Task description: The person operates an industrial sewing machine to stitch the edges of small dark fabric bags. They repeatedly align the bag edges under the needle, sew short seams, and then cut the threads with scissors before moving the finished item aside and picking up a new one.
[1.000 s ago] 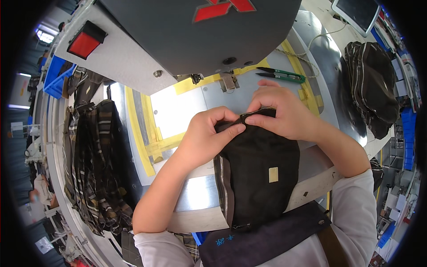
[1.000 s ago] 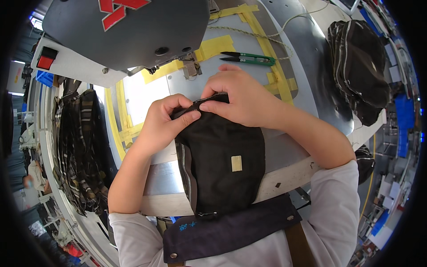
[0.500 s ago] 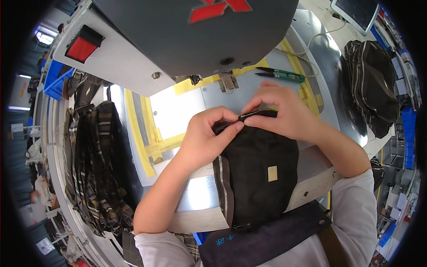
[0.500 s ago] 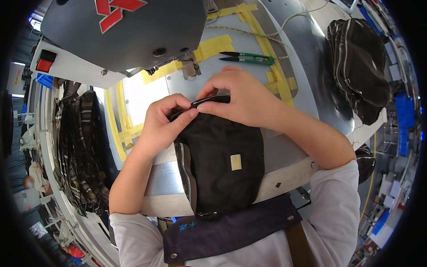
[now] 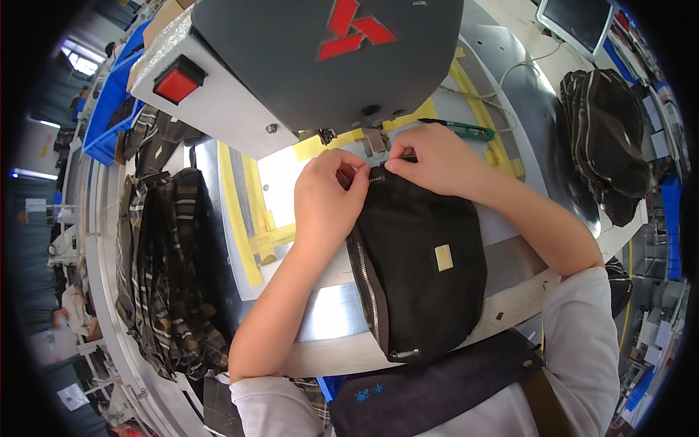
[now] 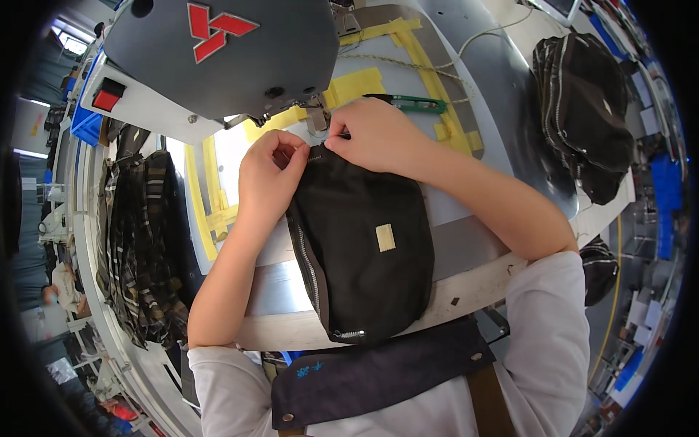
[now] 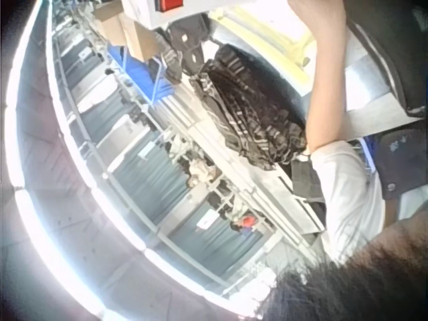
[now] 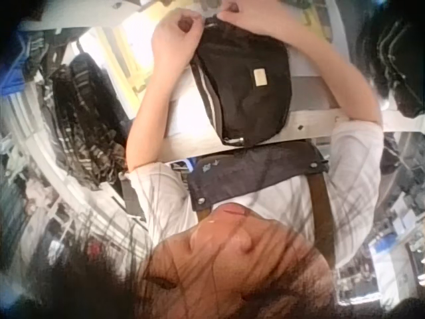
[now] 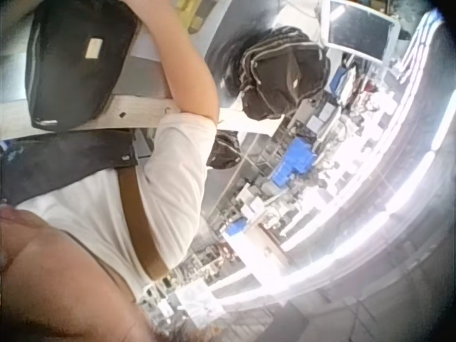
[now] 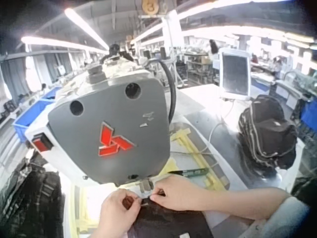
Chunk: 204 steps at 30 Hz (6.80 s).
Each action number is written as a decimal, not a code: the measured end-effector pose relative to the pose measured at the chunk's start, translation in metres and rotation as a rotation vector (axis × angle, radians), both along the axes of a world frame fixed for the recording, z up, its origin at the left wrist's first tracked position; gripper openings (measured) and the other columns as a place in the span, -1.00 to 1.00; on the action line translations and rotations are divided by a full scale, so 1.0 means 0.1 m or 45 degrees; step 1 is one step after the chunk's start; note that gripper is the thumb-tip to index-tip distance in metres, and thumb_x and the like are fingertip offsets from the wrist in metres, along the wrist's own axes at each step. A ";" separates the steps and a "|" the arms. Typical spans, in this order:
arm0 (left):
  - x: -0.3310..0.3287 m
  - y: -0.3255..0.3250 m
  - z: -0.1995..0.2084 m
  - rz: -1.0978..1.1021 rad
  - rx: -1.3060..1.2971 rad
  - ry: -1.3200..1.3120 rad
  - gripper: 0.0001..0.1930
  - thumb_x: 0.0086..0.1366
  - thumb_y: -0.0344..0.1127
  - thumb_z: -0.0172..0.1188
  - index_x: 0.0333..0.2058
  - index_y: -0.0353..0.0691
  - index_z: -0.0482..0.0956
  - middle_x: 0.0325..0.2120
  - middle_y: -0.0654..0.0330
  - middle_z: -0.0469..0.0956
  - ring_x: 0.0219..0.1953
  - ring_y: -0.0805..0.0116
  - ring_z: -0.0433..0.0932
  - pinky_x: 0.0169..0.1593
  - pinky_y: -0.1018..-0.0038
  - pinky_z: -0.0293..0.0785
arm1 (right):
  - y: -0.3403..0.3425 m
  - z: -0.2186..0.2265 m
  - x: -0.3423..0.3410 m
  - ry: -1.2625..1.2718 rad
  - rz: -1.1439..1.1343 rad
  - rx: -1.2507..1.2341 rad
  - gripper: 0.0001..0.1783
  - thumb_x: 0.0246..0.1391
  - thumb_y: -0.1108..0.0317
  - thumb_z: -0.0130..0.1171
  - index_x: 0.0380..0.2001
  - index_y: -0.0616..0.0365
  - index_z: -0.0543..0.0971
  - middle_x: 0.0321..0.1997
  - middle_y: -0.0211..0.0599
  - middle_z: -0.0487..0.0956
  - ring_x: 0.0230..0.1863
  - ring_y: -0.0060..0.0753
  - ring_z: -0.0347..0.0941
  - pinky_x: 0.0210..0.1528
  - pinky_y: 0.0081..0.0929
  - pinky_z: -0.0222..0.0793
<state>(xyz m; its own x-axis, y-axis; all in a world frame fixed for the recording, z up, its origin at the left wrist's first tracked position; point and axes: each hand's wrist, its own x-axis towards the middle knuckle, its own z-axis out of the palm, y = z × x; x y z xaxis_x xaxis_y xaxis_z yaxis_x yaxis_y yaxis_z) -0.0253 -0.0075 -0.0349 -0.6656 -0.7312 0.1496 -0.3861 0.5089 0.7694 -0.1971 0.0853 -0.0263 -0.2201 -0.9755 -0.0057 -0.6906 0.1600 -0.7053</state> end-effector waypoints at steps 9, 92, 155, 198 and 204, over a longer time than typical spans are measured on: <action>-0.24 -0.22 -0.12 0.006 -0.189 -0.168 -0.80 0.19 -0.25 0.23 -0.37 -0.29 0.59 -0.58 0.20 0.59 -0.53 0.39 0.55 -0.34 0.45 0.44 | -0.23 -0.01 -0.25 0.098 -0.045 0.086 -0.73 -0.05 0.17 0.24 -0.46 0.19 0.64 -0.43 -0.11 0.62 -0.33 -0.08 0.55 -0.23 -0.24 0.44; -0.23 -0.10 -0.05 0.008 -0.068 -0.081 -0.93 0.18 -0.41 0.21 -0.37 -0.27 0.58 -0.61 0.26 0.52 -0.60 0.49 0.40 -0.45 0.51 0.33 | -0.22 0.01 -0.28 -0.046 0.045 0.094 -0.74 -0.09 0.24 0.18 -0.47 0.24 0.63 -0.45 -0.10 0.62 -0.35 -0.13 0.57 -0.27 -0.29 0.45; -0.21 -0.23 -0.22 -0.001 -0.268 0.009 -0.87 0.21 -0.41 0.20 -0.29 -0.32 0.59 -0.54 0.20 0.56 -0.52 0.49 0.46 -0.38 0.52 0.39 | -0.35 -0.16 -0.31 0.250 0.048 -0.143 -0.79 -0.07 0.24 0.20 -0.43 0.17 0.60 -0.47 -0.14 0.60 -0.30 -0.05 0.56 -0.25 -0.19 0.45; -0.17 -0.19 -0.05 -0.286 -0.396 -0.098 -0.75 0.12 -0.65 0.09 -0.27 -0.23 0.64 -0.22 0.15 0.65 -0.14 0.15 0.62 -0.05 0.37 0.51 | -0.29 -0.15 -0.32 0.145 0.058 -0.169 -0.83 -0.06 0.32 0.12 -0.46 0.22 0.54 -0.46 -0.13 0.58 -0.30 -0.01 0.52 -0.26 -0.15 0.42; -0.14 -0.20 -0.04 -0.340 -0.471 -0.120 -0.70 0.06 -0.68 0.09 -0.26 -0.24 0.64 -0.20 0.17 0.63 -0.16 0.14 0.60 -0.07 0.36 0.51 | -0.29 -0.16 -0.31 0.175 0.066 -0.204 -0.84 -0.05 0.32 0.12 -0.47 0.21 0.53 -0.43 -0.13 0.58 -0.29 -0.02 0.52 -0.26 -0.14 0.42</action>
<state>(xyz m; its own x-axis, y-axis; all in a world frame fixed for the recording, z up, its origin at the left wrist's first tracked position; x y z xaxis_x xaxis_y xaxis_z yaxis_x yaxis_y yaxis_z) -0.0395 -0.0279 -0.0391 -0.8465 -0.4413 0.2978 -0.2637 0.8335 0.4856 -0.2279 0.0562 -0.0425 -0.1575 -0.9716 0.1768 -0.7866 0.0152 -0.6172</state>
